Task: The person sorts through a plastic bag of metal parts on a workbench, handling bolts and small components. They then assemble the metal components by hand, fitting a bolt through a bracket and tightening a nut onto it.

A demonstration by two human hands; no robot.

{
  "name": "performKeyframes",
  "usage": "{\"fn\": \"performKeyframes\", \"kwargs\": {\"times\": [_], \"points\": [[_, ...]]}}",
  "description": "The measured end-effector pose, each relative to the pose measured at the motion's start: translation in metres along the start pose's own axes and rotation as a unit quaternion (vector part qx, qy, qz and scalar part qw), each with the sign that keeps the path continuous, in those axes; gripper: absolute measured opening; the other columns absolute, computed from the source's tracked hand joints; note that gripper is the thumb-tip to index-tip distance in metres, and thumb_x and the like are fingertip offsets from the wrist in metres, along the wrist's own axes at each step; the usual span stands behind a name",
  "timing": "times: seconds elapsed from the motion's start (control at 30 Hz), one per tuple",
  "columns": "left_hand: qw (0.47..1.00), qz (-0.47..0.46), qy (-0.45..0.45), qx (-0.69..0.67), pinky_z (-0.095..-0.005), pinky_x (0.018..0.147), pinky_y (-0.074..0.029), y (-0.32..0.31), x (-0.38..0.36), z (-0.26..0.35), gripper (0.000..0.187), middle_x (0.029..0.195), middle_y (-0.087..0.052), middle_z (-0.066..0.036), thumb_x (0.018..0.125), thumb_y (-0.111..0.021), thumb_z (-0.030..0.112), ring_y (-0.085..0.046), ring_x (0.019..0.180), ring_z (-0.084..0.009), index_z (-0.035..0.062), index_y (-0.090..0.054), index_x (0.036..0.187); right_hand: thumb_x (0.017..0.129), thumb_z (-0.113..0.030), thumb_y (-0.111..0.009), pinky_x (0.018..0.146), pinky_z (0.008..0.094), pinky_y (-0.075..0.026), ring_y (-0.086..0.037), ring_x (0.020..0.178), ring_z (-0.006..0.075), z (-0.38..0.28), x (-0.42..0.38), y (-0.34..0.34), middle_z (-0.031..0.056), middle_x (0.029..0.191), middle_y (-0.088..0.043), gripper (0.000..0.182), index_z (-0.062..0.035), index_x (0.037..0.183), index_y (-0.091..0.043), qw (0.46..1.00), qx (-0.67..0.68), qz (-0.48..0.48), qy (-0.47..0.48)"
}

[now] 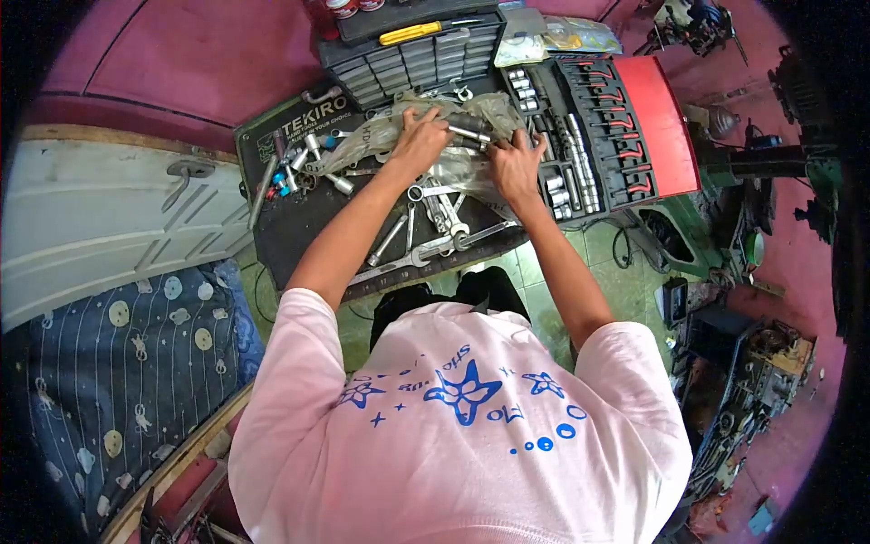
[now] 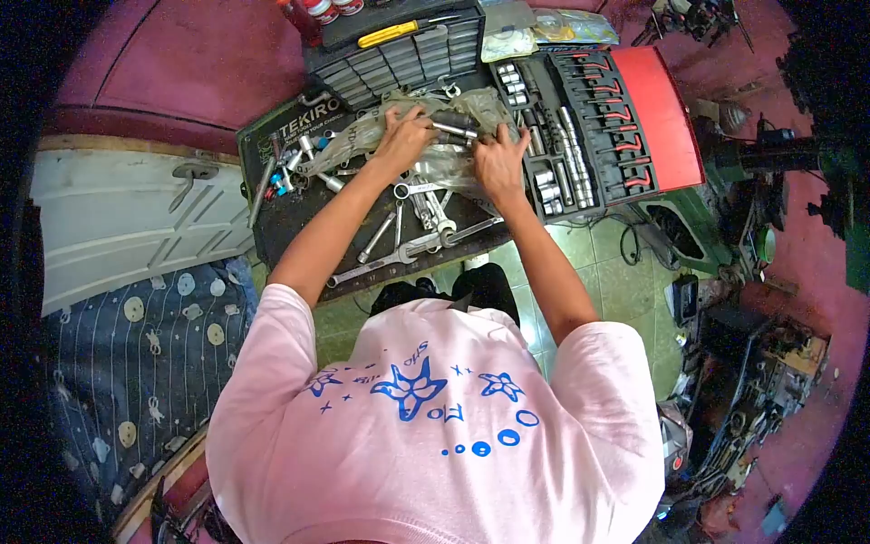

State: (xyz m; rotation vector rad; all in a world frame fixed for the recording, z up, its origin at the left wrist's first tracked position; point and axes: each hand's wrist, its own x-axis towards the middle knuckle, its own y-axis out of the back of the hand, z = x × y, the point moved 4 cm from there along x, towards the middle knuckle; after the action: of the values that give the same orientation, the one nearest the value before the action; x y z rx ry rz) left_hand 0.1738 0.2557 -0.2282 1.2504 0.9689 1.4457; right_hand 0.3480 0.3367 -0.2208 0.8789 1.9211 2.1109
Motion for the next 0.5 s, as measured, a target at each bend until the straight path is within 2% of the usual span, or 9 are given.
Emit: {"fn": "performKeyframes", "kwargs": {"times": [0.07, 0.1, 0.17, 0.2, 0.23, 0.3, 0.33, 0.37, 0.5], "points": [[0.999, -0.015, -0.009, 0.03, -0.0591, 0.098, -0.03, 0.006, -0.01, 0.001, 0.02, 0.102, -0.07, 0.001, 0.084, -0.072, 0.014, -0.054, 0.122, -0.0228, 0.0158, -0.079, 0.103, 0.081, -0.016, -0.063, 0.102, 0.0642, -0.03, -0.056, 0.112, 0.0238, -0.011, -0.004, 0.01, 0.0011, 0.091, -0.073, 0.013, -0.0152, 0.086, -0.075, 0.999, 0.031, 0.037, 0.012], [0.999, -0.015, -0.005, 0.03, -0.0591, 0.098, -0.03, 0.015, -0.016, 0.003, 0.02, 0.102, -0.07, 0.001, 0.084, -0.072, 0.014, -0.054, 0.122, -0.0228, 0.0158, -0.079, 0.103, 0.081, -0.016, -0.063, 0.102, 0.0642, -0.03, -0.056, 0.112, 0.0238, -0.02, -0.005, 0.017, 0.0011, 0.091, -0.073, 0.013, -0.0152, 0.086, -0.075, 0.999, 0.033, 0.037, 0.017], [0.998, 0.059, 0.013, -0.012, -0.0577, 0.097, -0.031, 0.04, -0.034, 0.01, 0.013, 0.099, -0.069, 0.0, 0.086, -0.066, 0.013, -0.056, 0.117, -0.0229, 0.0155, -0.078, 0.09, 0.081, -0.017, -0.066, 0.102, 0.0631, -0.03, -0.056, 0.11, 0.0216, -0.041, -0.006, 0.027, -0.0025, 0.093, -0.073, 0.016, -0.0167, 0.092, -0.077, 0.996, 0.079, 0.017, 0.042], [0.996, 0.077, 0.03, -0.017, -0.0572, 0.096, -0.031, 0.043, -0.045, 0.01, 0.013, 0.095, -0.07, 0.003, 0.085, -0.067, 0.014, -0.057, 0.114, -0.0213, 0.017, -0.079, 0.091, 0.079, -0.018, -0.068, 0.101, 0.062, -0.031, -0.056, 0.106, 0.0199, -0.052, -0.007, 0.027, -0.0055, 0.092, -0.072, 0.022, -0.0191, 0.098, -0.078, 0.992, 0.088, 0.048, 0.074], [0.996, 0.078, 0.035, -0.014, -0.0572, 0.096, -0.031, 0.046, -0.056, 0.01, 0.013, 0.095, -0.07, 0.003, 0.085, -0.067, 0.014, -0.057, 0.114, -0.0213, 0.017, -0.079, 0.091, 0.079, -0.018, -0.068, 0.101, 0.062, -0.031, -0.056, 0.106, 0.0199, -0.06, -0.009, 0.026, -0.0055, 0.092, -0.072, 0.022, -0.0191, 0.098, -0.078, 0.992, 0.091, 0.049, 0.079], [0.988, 0.102, 0.113, -0.04, -0.0567, 0.095, -0.031, 0.055, -0.085, 0.011, 0.013, 0.093, -0.071, 0.004, 0.084, -0.069, 0.015, -0.057, 0.111, -0.02, 0.0179, -0.079, 0.091, 0.08, -0.022, -0.07, 0.099, 0.0599, -0.032, -0.056, 0.104, 0.0208, -0.085, -0.015, 0.022, -0.0059, 0.091, -0.072, 0.021, -0.0221, 0.099, -0.078, 0.973, 0.157, -0.01, 0.167], [0.984, 0.099, 0.147, -0.013, -0.0533, 0.092, -0.032, 0.059, -0.101, 0.013, 0.013, 0.091, -0.072, 0.005, 0.083, -0.071, 0.016, -0.059, 0.106, -0.0194, 0.0192, -0.079, 0.092, 0.079, -0.021, -0.069, 0.099, 0.0591, -0.033, -0.056, 0.102, 0.0209, -0.096, -0.017, 0.019, -0.0062, 0.088, -0.071, 0.021, -0.0213, 0.098, -0.078, 0.965, 0.174, -0.006, 0.198], [0.977, 0.127, 0.17, -0.011, -0.0493, 0.089, -0.033, 0.06, -0.117, 0.012, 0.013, 0.09, -0.073, 0.005, 0.082, -0.072, 0.015, -0.059, 0.102, -0.019, 0.0195, -0.08, 0.092, 0.079, -0.02, -0.068, 0.099, 0.0579, -0.033, -0.055, 0.103, 0.0214, -0.107, -0.02, 0.015, -0.0073, 0.093, -0.072, 0.023, -0.0208, 0.1, -0.079, 0.959, 0.173, -0.024, 0.224], [0.946, 0.157, 0.285, 0.006, -0.0463, 0.088, -0.031, 0.068, -0.181, 0.024, 0.011, 0.087, -0.073, 0.006, 0.082, -0.073, 0.018, -0.059, 0.097, -0.0179, 0.0187, -0.08, 0.091, 0.08, -0.019, -0.067, 0.1, 0.0559, -0.034, -0.052, 0.109, 0.0209, -0.141, -0.031, 0.007, -0.0091, 0.102, -0.074, 0.027, -0.0212, 0.104, -0.079, 0.934, 0.181, -0.063, 0.301]]}}
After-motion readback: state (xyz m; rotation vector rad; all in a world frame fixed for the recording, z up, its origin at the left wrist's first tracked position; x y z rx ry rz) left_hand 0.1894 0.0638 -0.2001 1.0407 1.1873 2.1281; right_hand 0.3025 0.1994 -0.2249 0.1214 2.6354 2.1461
